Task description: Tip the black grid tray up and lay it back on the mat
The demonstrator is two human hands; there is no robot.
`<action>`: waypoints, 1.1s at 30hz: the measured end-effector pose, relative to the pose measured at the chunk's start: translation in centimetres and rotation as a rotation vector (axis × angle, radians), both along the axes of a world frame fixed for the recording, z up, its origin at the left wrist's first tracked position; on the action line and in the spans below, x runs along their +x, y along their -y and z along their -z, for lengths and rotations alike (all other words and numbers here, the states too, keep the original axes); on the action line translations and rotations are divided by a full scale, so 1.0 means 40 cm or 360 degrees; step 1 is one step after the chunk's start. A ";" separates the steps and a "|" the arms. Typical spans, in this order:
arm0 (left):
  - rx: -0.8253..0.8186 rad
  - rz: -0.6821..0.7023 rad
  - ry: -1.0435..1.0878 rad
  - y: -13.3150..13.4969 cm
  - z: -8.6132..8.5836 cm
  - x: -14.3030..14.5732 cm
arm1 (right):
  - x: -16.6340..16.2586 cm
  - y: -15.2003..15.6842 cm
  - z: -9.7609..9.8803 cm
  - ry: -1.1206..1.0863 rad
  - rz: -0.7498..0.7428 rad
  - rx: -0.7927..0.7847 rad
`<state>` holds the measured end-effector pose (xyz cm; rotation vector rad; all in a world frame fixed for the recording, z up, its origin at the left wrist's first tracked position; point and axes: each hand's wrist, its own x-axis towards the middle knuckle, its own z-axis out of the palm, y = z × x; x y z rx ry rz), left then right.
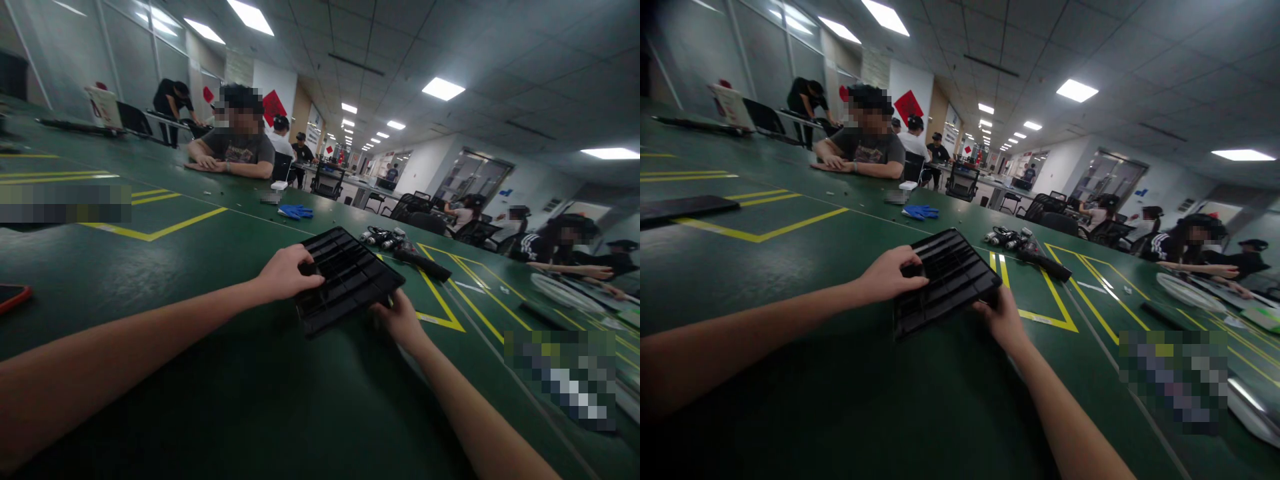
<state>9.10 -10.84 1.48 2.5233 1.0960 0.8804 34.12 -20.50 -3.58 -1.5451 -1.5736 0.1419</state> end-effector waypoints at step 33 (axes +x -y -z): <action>0.0211 0.0638 -0.0589 0.006 0.094 0.039 | 0.024 0.019 -0.020 0.0633 0.0323 0.0000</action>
